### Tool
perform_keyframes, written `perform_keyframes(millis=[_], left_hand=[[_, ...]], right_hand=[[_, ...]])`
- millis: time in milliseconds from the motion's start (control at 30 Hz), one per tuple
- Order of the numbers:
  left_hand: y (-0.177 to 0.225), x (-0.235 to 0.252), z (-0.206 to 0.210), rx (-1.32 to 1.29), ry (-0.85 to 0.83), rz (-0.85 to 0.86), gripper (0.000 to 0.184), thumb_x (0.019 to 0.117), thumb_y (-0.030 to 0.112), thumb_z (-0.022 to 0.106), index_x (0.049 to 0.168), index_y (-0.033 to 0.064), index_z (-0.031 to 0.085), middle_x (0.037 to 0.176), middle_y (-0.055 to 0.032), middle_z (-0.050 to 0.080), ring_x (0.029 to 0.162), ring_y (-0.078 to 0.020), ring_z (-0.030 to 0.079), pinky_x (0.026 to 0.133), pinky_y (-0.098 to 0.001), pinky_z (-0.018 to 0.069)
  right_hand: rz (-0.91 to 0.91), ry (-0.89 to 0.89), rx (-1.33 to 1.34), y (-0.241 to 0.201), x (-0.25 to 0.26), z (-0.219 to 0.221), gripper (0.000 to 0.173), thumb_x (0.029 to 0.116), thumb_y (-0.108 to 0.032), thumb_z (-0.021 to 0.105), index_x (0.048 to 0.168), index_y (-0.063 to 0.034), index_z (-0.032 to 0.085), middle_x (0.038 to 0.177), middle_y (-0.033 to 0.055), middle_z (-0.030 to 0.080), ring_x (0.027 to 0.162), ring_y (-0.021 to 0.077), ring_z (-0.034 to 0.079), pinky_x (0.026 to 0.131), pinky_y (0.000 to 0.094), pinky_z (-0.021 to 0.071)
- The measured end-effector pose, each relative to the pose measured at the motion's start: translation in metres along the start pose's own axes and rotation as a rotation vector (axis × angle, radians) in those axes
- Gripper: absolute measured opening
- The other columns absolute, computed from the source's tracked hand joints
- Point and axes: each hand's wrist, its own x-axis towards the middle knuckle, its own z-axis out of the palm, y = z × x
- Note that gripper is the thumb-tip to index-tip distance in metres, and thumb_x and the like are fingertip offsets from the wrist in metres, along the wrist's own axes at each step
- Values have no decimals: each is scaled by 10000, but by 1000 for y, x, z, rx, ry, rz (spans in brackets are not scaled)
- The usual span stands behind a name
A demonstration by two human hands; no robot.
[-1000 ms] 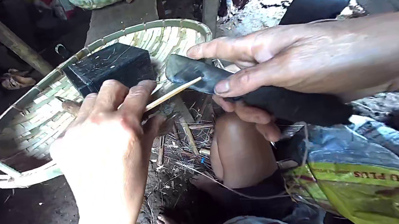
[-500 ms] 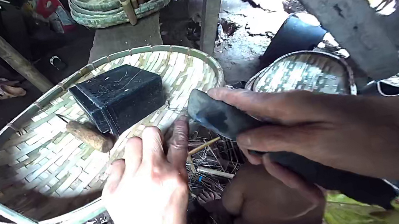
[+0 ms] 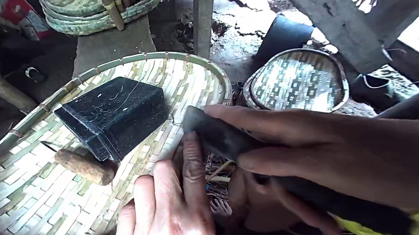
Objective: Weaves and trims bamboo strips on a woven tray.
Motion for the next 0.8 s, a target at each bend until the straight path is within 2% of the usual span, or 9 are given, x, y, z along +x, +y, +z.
perform_keyframes(millis=[67, 133, 233, 367, 433, 533, 633, 733, 800], left_hand=[[0, -2, 0, 4, 7, -7, 354, 959, 332, 643, 1251, 169, 758, 737, -60, 610, 639, -232, 542, 594, -364, 345], [0, -2, 1, 4, 11, -4, 312, 968, 320, 628, 1215, 207, 780, 738, -54, 614, 649, -223, 547, 599, -356, 341], [0, -2, 0, 5, -13, 16, 272, 980, 286, 608, 1172, 265, 800, 749, -51, 620, 648, -220, 553, 587, -353, 344], [-1, -3, 0, 0, -26, 21, 274, 977, 272, 615, 1182, 286, 796, 757, -59, 620, 641, -223, 550, 581, -356, 343], [-1, -3, 1, -8, -18, 18, 254, 966, 279, 636, 1155, 286, 806, 756, -61, 627, 641, -220, 561, 576, -355, 348], [-3, -1, 2, -10, -2, -2, 213, 952, 296, 675, 1107, 298, 822, 737, -51, 634, 629, -200, 571, 567, -340, 347], [-3, 1, 1, -21, 11, -4, 207, 950, 282, 678, 1096, 286, 824, 737, -49, 636, 636, -198, 580, 561, -343, 353], [-2, 0, -2, -26, 17, -28, 180, 927, 270, 699, 1046, 276, 834, 828, -72, 703, 641, -194, 599, 562, -343, 376], [0, -1, -1, -24, 36, -43, 168, 912, 268, 712, 1023, 273, 838, 899, -92, 726, 630, -191, 578, 568, -337, 360]], right_hand=[[0, 29, -6, 8, -16, 0, 651, 1068, -201, 465, 1630, -396, 201, 768, 8, 641, 459, 94, 617, 403, 269, 572], [-8, 38, 6, 11, -20, 2, 644, 1056, -202, 487, 1626, -359, 231, 751, -17, 651, 453, 72, 619, 400, 254, 571], [14, -12, 69, 8, -11, 5, 609, 1073, -193, 459, 1615, -357, 235, 775, 19, 620, 459, 94, 615, 410, 273, 580], [21, -40, 95, 5, -4, 6, 669, 1078, -159, 433, 1638, -376, 137, 802, 54, 611, 464, 123, 623, 407, 302, 585], [3, -45, 51, 2, 3, 7, 686, 1088, -139, 430, 1650, -346, 96, 828, 65, 616, 472, 125, 627, 410, 298, 586], [-28, -81, 29, -10, 20, 5, 623, 1098, -111, 412, 1644, -253, 148, 785, 68, 613, 469, 100, 616, 419, 268, 568], [-40, -127, 70, -16, 25, 0, 516, 1106, -110, 408, 1586, -195, 238, 741, 81, 608, 452, 102, 612, 412, 258, 560], [-49, -143, 75, -3, 14, -3, 625, 1105, -144, 416, 1649, -275, 137, 770, 62, 594, 468, 104, 616, 407, 279, 569], [-58, -140, 109, 6, 11, -1, 627, 1093, -166, 427, 1641, -313, 159, 756, 44, 625, 471, 101, 635, 412, 279, 580]])
